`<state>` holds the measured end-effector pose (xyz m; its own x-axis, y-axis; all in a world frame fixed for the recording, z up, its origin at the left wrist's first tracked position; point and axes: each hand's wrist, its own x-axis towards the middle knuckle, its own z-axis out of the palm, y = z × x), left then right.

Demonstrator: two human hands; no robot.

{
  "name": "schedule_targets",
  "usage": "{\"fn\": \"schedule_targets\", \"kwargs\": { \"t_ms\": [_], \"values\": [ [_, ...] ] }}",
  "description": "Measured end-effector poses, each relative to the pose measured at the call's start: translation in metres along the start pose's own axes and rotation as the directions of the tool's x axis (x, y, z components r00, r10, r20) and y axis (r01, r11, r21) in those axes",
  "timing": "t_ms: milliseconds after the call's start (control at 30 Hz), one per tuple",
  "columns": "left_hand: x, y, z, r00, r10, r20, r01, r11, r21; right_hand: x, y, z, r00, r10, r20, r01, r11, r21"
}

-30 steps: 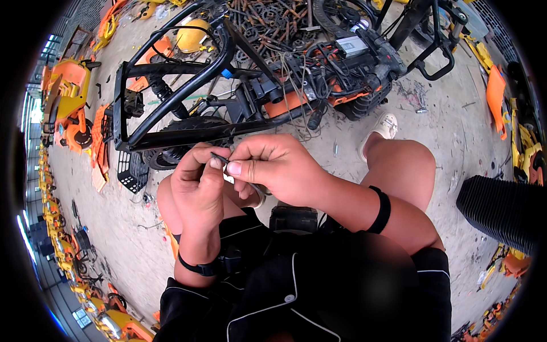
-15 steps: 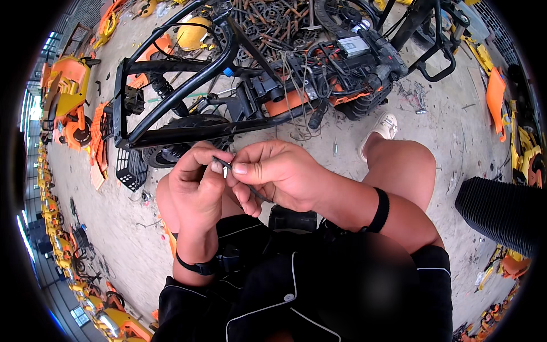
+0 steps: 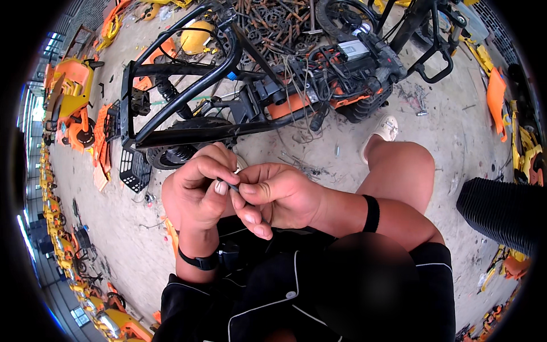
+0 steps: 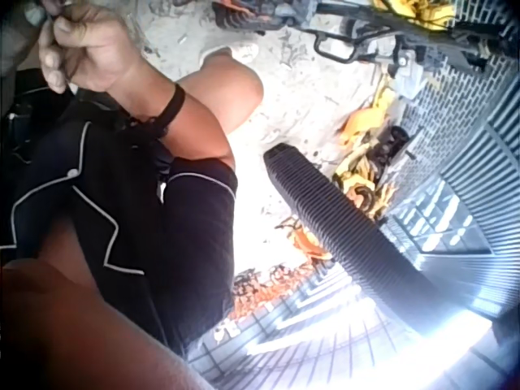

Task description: The person sits near a motorcycle frame on a concrete floor and manipulates electrical wires by hand, pulling and twisting the ends of the wires.

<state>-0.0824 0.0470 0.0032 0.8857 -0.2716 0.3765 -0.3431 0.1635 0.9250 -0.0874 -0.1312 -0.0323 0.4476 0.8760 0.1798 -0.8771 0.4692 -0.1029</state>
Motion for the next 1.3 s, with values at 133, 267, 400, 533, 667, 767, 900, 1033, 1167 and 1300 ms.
{"fn": "schedule_targets", "kwargs": {
  "t_ms": [133, 267, 400, 533, 667, 767, 900, 1033, 1167, 1300],
  "values": [
    [0.005, 0.001, 0.001, 0.991, 0.112, 0.069, -0.113, 0.993, 0.014, -0.002, 0.005, 0.004, 0.997, 0.012, 0.076, -0.015, 0.999, 0.042],
    [0.01, 0.011, 0.004, 0.979, 0.18, 0.1, -0.186, 0.981, 0.054, -0.005, 0.007, 0.015, 0.997, 0.001, 0.075, 0.001, 1.0, -0.021],
    [0.018, 0.037, 0.014, 0.99, 0.02, -0.136, 0.009, 0.977, 0.213, 0.001, -0.023, 0.052, 0.963, -0.203, -0.179, 0.105, 0.891, -0.442],
    [0.032, 0.059, 0.028, 0.964, -0.023, -0.264, 0.091, 0.965, 0.248, 0.003, -0.041, 0.094, 0.833, -0.526, -0.174, 0.006, 0.322, -0.947],
    [0.044, 0.056, 0.038, 0.938, -0.011, -0.346, 0.079, 0.98, 0.183, 0.012, -0.037, 0.111, 0.656, -0.663, 0.361, -0.221, -0.626, -0.748],
    [0.053, 0.049, 0.038, 0.943, -0.028, -0.331, 0.097, 0.977, 0.193, 0.01, -0.039, 0.094, 0.622, -0.575, 0.532, -0.37, -0.814, -0.447],
    [0.056, 0.026, 0.041, 0.945, -0.096, -0.314, 0.124, 0.99, 0.069, 0.003, -0.048, 0.076, 0.628, -0.393, 0.672, -0.376, -0.909, -0.179],
    [0.056, 0.005, 0.043, 0.941, -0.115, -0.32, 0.137, 0.989, 0.049, 0.004, -0.056, 0.054, 0.576, -0.473, 0.667, -0.354, -0.879, -0.318],
    [0.059, -0.004, 0.047, 0.939, -0.13, -0.319, 0.155, 0.987, 0.053, 0.004, -0.061, 0.041, 0.59, -0.573, 0.569, -0.348, -0.816, -0.461],
    [0.064, -0.001, 0.043, 0.93, -0.218, -0.297, 0.221, 0.975, -0.027, 0.003, -0.065, 0.051, 0.624, -0.701, 0.345, -0.268, -0.607, -0.748]
  ]
}}
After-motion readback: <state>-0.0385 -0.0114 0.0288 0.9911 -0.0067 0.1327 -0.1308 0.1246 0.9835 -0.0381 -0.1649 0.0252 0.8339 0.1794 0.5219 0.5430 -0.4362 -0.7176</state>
